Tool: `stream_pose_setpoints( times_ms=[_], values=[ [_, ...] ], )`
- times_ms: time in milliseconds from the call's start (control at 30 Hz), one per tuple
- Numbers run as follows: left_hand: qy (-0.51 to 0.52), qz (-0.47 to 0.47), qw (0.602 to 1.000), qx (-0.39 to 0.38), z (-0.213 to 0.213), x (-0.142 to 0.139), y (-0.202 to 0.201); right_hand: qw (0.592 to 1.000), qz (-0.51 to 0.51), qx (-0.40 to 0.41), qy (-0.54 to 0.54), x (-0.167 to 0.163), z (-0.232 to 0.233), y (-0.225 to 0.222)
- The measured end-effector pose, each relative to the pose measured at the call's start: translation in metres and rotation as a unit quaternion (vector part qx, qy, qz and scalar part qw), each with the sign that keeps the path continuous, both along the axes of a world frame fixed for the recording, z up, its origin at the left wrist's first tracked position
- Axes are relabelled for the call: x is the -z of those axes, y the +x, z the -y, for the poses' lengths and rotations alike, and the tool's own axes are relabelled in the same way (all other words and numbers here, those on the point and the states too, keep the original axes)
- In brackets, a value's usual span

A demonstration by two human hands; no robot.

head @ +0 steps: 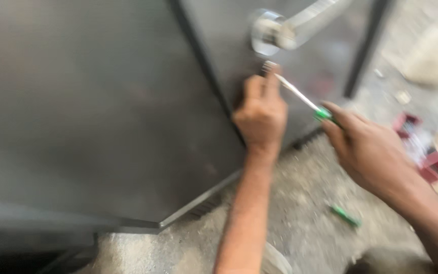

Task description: The person sits on the floor fitting lock escutcheons and lock cylinders onto the doors of grey metal cabinets. They pick small metal lock parts from boxes and a tray on the floor, hold each escutcheon against the door's keyhole, and drive screws with a green-handled screwdriver to secure the locks.

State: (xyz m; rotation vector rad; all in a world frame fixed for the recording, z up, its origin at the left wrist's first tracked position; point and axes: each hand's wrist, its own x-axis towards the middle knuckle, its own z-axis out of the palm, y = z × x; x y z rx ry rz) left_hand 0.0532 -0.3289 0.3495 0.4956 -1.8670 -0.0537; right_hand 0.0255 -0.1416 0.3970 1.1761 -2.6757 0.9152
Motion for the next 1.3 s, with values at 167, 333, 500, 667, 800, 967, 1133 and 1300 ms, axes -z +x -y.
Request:
stream_pose_setpoints(
  times_ms=[167, 333, 500, 667, 800, 967, 1133, 1300],
  values=[
    [-0.046, 0.0, 0.999, 0.01, -0.01, 0.008, -0.006, 0.988, -0.123, -0.04, -0.08, 0.02, -0.019, -0.012],
    [-0.072, 0.059, 0.996, 0.007, -0.017, 0.004, 0.0, 0.976, -0.073, -0.056, -0.199, 0.015, -0.027, -0.024],
    [-0.252, 0.165, 0.95, -0.084, -0.007, -0.009, 0.011, 0.976, -0.175, -0.017, -0.128, -0.011, -0.032, -0.013],
    [-0.36, 0.244, 0.897, -0.077, 0.02, -0.017, 0.02, 0.978, -0.1, -0.047, -0.176, 0.029, -0.056, -0.036],
    [-0.423, 0.268, 0.862, -0.084, 0.035, -0.017, 0.023, 0.925, 0.345, -0.111, -0.118, 0.111, -0.07, -0.063],
    [-0.46, 0.356, 0.81, -0.074, 0.039, -0.031, 0.021, 0.902, 0.163, -0.143, -0.373, 0.144, 0.004, -0.06],
    [-0.472, 0.436, 0.763, -0.072, 0.037, -0.054, 0.028, 0.878, 0.14, -0.111, -0.444, 0.103, 0.101, -0.033],
    [-0.465, 0.46, 0.753, -0.072, 0.045, -0.054, 0.026, 0.836, 0.207, -0.036, -0.507, 0.095, 0.127, -0.019]
  ],
)
